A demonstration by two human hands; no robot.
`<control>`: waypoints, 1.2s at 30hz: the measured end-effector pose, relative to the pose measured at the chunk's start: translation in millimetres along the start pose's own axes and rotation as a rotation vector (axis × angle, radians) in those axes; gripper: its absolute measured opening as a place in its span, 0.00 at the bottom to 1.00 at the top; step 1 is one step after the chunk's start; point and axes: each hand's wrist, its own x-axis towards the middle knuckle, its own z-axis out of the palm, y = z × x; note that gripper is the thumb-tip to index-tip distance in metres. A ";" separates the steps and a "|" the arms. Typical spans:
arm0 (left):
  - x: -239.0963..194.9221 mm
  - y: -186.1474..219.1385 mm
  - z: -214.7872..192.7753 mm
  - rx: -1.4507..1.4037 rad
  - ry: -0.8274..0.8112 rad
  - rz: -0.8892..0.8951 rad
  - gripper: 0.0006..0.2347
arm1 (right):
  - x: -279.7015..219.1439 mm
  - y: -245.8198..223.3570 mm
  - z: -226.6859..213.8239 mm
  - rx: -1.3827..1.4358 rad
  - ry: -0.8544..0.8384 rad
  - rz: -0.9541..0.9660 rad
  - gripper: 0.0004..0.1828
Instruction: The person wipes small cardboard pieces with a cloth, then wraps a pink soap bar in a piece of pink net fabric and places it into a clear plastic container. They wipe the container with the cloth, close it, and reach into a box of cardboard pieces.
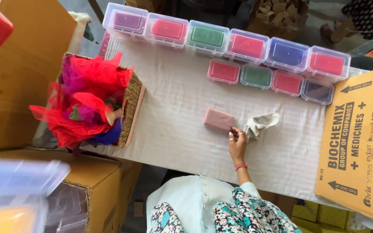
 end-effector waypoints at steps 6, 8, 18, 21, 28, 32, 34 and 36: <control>-16.6 144.7 124.5 -0.395 -0.144 0.152 0.15 | 1.6 -7.7 -9.6 0.010 -0.030 0.007 0.15; -26.0 169.2 172.1 -0.700 -0.379 0.114 0.16 | 4.2 -22.7 -23.7 -0.020 -0.018 0.020 0.16; -105.5 149.8 390.7 -1.279 -0.997 -0.325 0.35 | 44.6 5.4 -69.8 -0.569 0.202 -0.272 0.30; -100.4 176.1 392.9 -1.341 -1.102 -0.393 0.30 | 50.7 2.6 -81.6 -0.201 0.279 -0.142 0.20; -103.6 242.9 374.7 -1.293 -1.185 -0.462 0.31 | -0.6 -100.1 -64.0 0.199 0.096 -0.339 0.23; -97.7 272.2 360.3 -1.531 -1.358 -0.474 0.34 | -5.5 -156.7 -37.0 0.099 -0.207 -0.242 0.20; -84.6 273.5 356.8 -1.991 -1.518 -0.804 0.34 | -4.3 -162.9 -35.6 -0.124 -0.383 -0.494 0.37; -78.7 277.8 359.7 -1.926 -1.609 -0.723 0.32 | 0.1 -164.3 -35.9 0.040 -0.511 -0.409 0.36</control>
